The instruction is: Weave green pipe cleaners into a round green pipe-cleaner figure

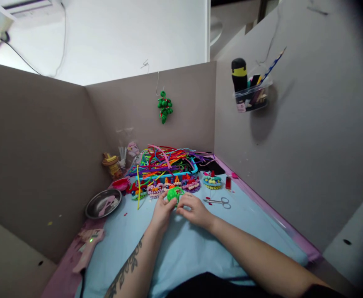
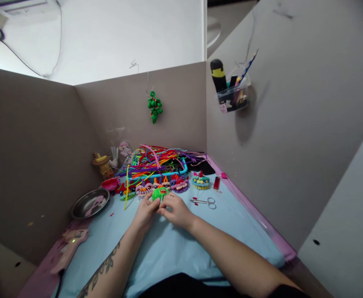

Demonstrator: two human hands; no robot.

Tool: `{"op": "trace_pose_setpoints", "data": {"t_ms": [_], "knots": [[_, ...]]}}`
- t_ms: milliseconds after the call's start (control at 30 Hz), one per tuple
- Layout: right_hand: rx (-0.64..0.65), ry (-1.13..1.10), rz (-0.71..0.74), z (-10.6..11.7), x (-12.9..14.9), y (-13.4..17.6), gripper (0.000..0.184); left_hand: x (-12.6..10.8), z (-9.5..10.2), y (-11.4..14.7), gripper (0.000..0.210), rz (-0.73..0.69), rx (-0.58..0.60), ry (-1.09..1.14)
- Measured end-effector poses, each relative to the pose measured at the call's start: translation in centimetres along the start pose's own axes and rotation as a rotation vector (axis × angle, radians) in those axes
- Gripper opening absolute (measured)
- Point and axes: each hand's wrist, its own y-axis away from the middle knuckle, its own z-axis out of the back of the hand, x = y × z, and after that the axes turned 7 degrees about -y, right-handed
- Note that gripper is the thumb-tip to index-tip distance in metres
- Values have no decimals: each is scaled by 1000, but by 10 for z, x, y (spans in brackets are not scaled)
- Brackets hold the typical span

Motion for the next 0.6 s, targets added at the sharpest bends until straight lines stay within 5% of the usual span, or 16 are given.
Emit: {"op": "trace_pose_setpoints", "data": {"t_ms": [200,600], "knots": [[-221,56,-54,10,-12,-3,10,3,2,0,63,-9,49,-32],[-283,56,-114,9,-10,-5,11,1,1,2,49,31,37,-21]]}}
